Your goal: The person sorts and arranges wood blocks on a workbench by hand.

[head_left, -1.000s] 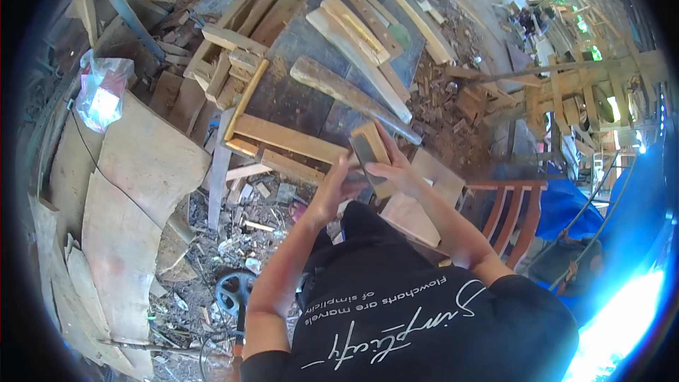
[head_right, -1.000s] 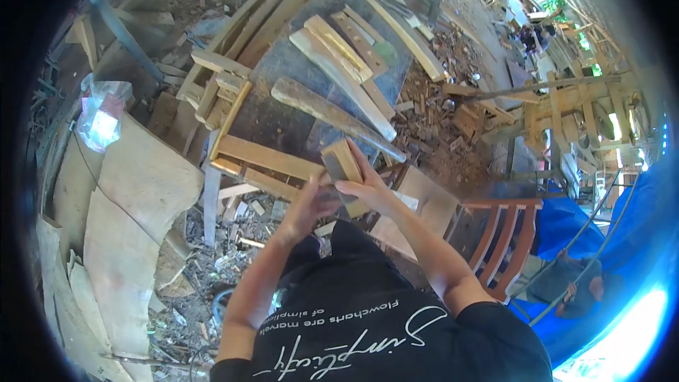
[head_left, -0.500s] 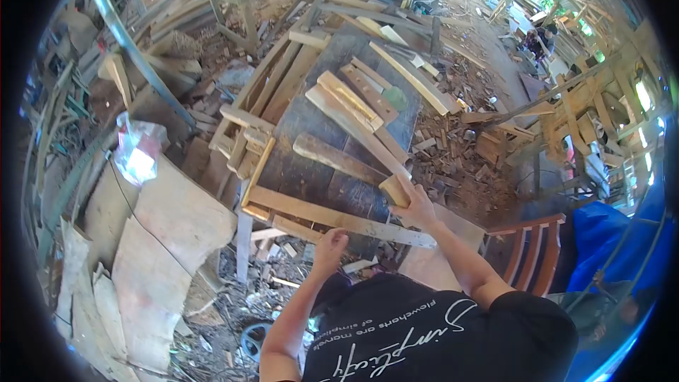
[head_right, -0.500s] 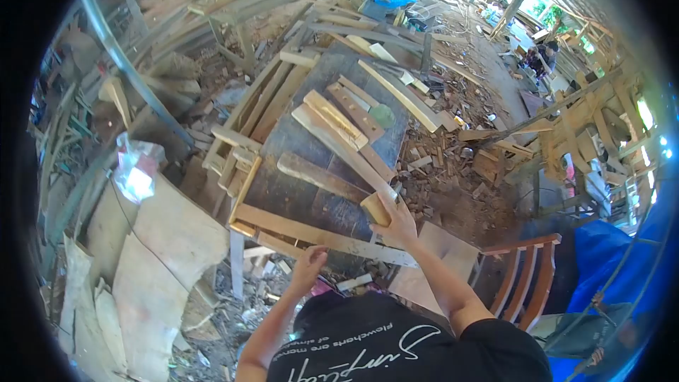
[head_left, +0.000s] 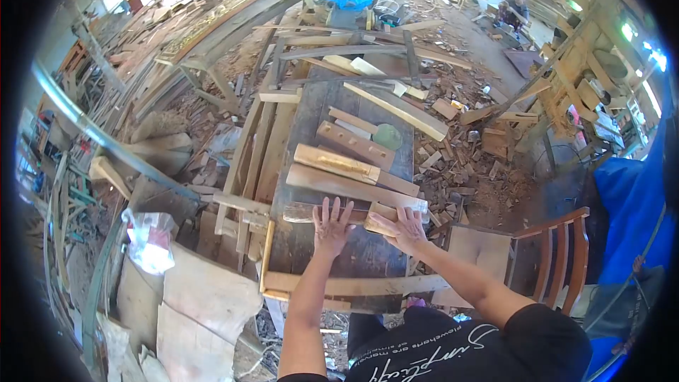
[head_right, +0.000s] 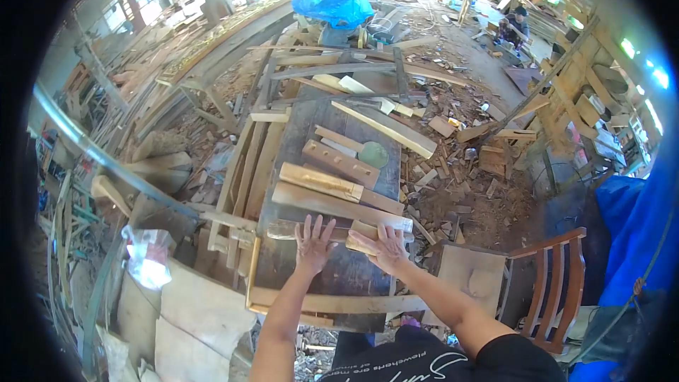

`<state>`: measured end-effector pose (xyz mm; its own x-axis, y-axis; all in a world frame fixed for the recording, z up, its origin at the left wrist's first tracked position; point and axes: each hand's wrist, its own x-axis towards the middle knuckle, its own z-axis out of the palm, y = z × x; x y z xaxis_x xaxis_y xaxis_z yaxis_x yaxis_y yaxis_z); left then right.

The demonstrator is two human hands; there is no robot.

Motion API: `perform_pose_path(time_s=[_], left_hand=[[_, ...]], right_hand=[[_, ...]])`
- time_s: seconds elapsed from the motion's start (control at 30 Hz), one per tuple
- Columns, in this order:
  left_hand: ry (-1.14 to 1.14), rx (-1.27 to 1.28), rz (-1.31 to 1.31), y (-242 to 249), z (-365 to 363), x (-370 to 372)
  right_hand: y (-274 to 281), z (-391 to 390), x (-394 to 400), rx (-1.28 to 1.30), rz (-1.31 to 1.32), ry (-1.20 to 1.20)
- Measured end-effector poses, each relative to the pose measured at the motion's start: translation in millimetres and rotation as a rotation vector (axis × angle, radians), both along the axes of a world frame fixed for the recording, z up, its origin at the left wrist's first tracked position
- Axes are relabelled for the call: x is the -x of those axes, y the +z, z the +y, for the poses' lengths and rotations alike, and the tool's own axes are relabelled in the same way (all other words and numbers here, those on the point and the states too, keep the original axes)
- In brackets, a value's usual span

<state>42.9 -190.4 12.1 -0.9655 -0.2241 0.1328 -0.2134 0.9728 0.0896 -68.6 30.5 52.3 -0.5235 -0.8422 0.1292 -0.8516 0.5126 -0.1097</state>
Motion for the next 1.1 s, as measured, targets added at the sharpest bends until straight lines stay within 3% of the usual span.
perform_pose_path(time_s=[0.27, 0.6, 0.73, 0.8, 0.9, 0.97, 1.1], left_hand=[[-0.093, 0.029, 0.218, -17, -77, 69], [-0.033, -0.015, 0.268, -30, -74, 74], [0.137, -0.047, 0.241, -10, -8, 44], [0.181, -0.292, 0.165, 12, 41, 20], [0.187, -0.418, 0.150, 28, 119, -26], [0.179, -0.498, 0.236, 32, 168, -57], [0.385, -0.638, 0.360, 32, 252, -107]], right_hand=[[24, -72, 68, -0.124, -0.150, -0.036], [21, -83, 77, -0.156, -0.153, -0.046], [24, -85, 74, -0.194, -0.184, -0.086], [22, -84, 73, -0.166, -0.220, -0.050], [20, -79, 76, -0.136, -0.159, -0.011], [8, -73, 81, -0.065, -0.152, 0.022], [5, -69, 87, 0.081, -0.241, 0.068]])
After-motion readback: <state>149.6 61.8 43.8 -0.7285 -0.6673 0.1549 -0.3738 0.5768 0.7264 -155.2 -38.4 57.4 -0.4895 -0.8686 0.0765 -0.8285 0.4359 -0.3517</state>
